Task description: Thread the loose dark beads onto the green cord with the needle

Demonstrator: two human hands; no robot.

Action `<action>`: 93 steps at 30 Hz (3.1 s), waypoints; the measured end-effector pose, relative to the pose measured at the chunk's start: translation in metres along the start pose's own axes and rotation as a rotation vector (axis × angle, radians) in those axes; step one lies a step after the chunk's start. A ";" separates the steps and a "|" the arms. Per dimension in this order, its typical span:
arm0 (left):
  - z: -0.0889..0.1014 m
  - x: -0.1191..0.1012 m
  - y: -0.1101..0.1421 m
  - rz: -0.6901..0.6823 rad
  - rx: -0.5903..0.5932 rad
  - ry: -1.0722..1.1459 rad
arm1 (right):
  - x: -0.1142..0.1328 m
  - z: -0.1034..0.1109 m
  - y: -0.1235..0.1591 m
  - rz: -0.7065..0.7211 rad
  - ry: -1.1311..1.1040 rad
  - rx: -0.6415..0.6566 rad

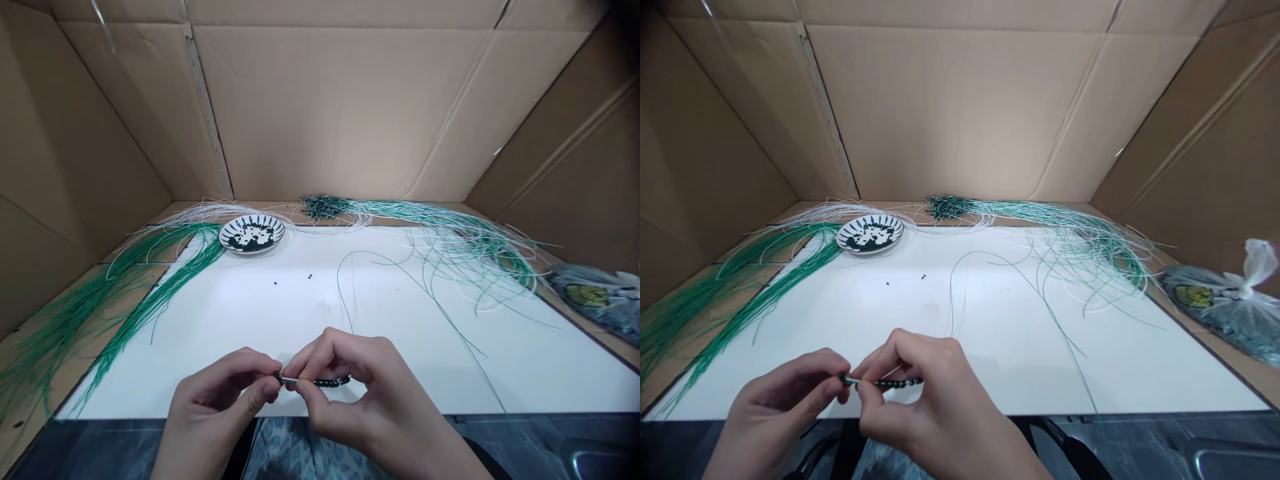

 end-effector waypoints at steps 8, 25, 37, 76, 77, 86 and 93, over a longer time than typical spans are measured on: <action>0.000 -0.002 -0.003 -0.019 0.032 -0.046 | 0.001 0.002 0.001 -0.023 0.032 0.012; 0.002 -0.004 -0.003 -0.148 0.167 -0.216 | -0.001 0.007 0.005 -0.056 0.110 0.087; -0.004 0.007 -0.005 -0.016 0.125 -0.072 | -0.007 0.007 0.000 -0.117 0.076 0.045; -0.001 0.021 -0.006 0.070 0.084 0.216 | -0.006 -0.008 -0.002 0.009 0.038 -0.176; -0.002 0.021 -0.007 0.067 0.094 0.225 | -0.006 -0.009 -0.002 0.018 0.040 -0.181; -0.007 0.020 -0.003 0.113 0.108 0.332 | -0.010 -0.012 -0.002 -0.001 -0.083 -0.181; -0.007 0.020 -0.002 0.109 0.119 0.271 | -0.014 -0.018 -0.002 0.018 -0.160 -0.240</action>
Point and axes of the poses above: each hand's wrist, its own y-axis away from the middle knuckle, its own z-axis out of the back of the hand, x = y × z, the point moved 4 cm from there along -y, towards the middle knuckle, and after that the axes turned 12 degrees about x, right-handed, at the moved point
